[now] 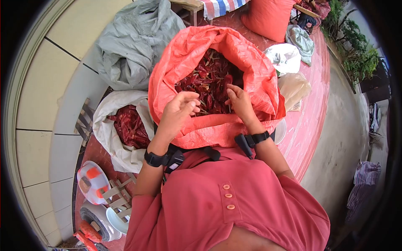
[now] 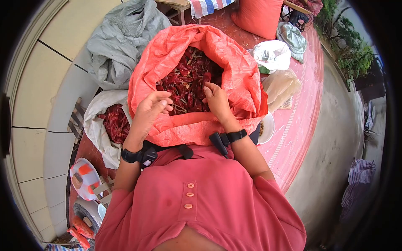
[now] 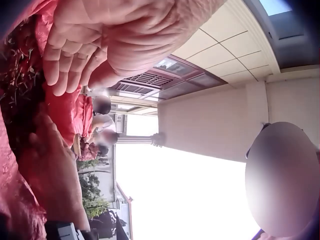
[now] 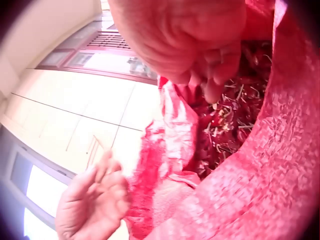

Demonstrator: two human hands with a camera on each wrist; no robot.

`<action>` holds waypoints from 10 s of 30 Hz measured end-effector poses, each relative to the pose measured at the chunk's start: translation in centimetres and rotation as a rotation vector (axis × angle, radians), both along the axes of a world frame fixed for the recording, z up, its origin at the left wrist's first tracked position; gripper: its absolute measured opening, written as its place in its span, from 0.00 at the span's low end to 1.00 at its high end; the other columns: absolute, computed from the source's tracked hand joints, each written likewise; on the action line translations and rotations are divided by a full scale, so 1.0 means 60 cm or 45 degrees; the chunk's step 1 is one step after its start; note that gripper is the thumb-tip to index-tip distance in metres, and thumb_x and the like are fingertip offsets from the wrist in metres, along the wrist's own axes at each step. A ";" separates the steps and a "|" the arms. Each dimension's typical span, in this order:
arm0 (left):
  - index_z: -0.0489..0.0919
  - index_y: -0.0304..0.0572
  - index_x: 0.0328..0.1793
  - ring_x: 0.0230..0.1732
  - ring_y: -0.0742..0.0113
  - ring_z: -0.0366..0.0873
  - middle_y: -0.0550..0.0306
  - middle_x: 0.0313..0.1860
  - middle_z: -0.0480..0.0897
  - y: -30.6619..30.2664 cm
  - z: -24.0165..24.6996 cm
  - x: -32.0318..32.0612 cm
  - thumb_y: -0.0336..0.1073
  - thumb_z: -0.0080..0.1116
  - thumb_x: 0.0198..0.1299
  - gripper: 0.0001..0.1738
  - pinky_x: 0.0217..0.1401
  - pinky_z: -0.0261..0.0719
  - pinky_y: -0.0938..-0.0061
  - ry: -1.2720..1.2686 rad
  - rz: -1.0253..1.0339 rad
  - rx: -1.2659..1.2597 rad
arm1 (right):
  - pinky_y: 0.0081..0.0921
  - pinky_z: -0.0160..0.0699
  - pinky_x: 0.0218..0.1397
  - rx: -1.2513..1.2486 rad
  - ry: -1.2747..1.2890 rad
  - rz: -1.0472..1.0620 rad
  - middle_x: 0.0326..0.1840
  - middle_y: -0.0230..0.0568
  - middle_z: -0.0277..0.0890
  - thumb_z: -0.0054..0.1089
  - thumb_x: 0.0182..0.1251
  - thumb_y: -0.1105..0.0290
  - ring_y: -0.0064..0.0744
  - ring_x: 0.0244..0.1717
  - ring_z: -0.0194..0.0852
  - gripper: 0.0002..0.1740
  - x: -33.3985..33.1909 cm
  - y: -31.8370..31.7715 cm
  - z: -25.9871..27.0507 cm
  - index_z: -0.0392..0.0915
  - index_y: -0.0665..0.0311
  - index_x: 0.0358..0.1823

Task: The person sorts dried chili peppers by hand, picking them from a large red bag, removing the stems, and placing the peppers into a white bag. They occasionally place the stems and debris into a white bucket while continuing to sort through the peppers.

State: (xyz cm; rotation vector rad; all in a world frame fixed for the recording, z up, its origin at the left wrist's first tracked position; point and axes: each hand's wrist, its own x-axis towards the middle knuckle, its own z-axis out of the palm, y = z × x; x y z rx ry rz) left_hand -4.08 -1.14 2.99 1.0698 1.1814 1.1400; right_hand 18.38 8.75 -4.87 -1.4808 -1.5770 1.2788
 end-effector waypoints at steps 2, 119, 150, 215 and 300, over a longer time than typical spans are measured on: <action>0.69 0.35 0.64 0.48 0.71 0.78 0.55 0.48 0.80 0.037 -0.038 0.040 0.39 0.55 0.68 0.23 0.51 0.75 0.76 0.060 -0.016 -0.018 | 0.26 0.79 0.36 -0.008 0.225 0.040 0.40 0.42 0.81 0.54 0.70 0.69 0.26 0.33 0.81 0.19 0.000 -0.029 0.044 0.74 0.70 0.59; 0.78 0.36 0.58 0.31 0.78 0.75 0.61 0.36 0.82 0.092 0.026 0.139 0.40 0.45 0.74 0.18 0.33 0.74 0.81 0.019 0.166 0.433 | 0.16 0.74 0.36 0.107 1.094 0.362 0.39 0.30 0.71 0.46 0.76 0.73 0.17 0.31 0.73 0.09 -0.021 -0.037 0.143 0.63 0.60 0.54; 0.74 0.36 0.62 0.49 0.54 0.80 0.44 0.46 0.82 0.053 0.028 0.140 0.32 0.53 0.65 0.20 0.55 0.75 0.64 0.625 0.277 0.832 | 0.14 0.72 0.37 -0.095 1.007 0.115 0.35 0.26 0.77 0.58 0.71 0.67 0.13 0.33 0.71 0.07 0.005 -0.062 0.190 0.78 0.62 0.43; 0.78 0.44 0.50 0.39 0.70 0.78 0.55 0.43 0.82 0.080 0.030 0.083 0.31 0.59 0.65 0.09 0.45 0.78 0.76 -0.961 -0.151 0.214 | 0.16 0.79 0.34 0.372 0.785 -0.117 0.35 0.33 0.74 0.56 0.66 0.81 0.18 0.33 0.76 0.06 0.085 -0.081 0.214 0.70 0.65 0.40; 0.78 0.37 0.44 0.38 0.81 0.77 0.63 0.37 0.82 0.036 0.065 0.094 0.29 0.62 0.63 0.06 0.43 0.77 0.85 -0.168 -0.248 0.086 | 0.27 0.78 0.31 1.088 -0.233 0.304 0.28 0.38 0.75 0.65 0.54 0.77 0.37 0.26 0.77 0.07 0.037 -0.101 0.233 0.77 0.63 0.34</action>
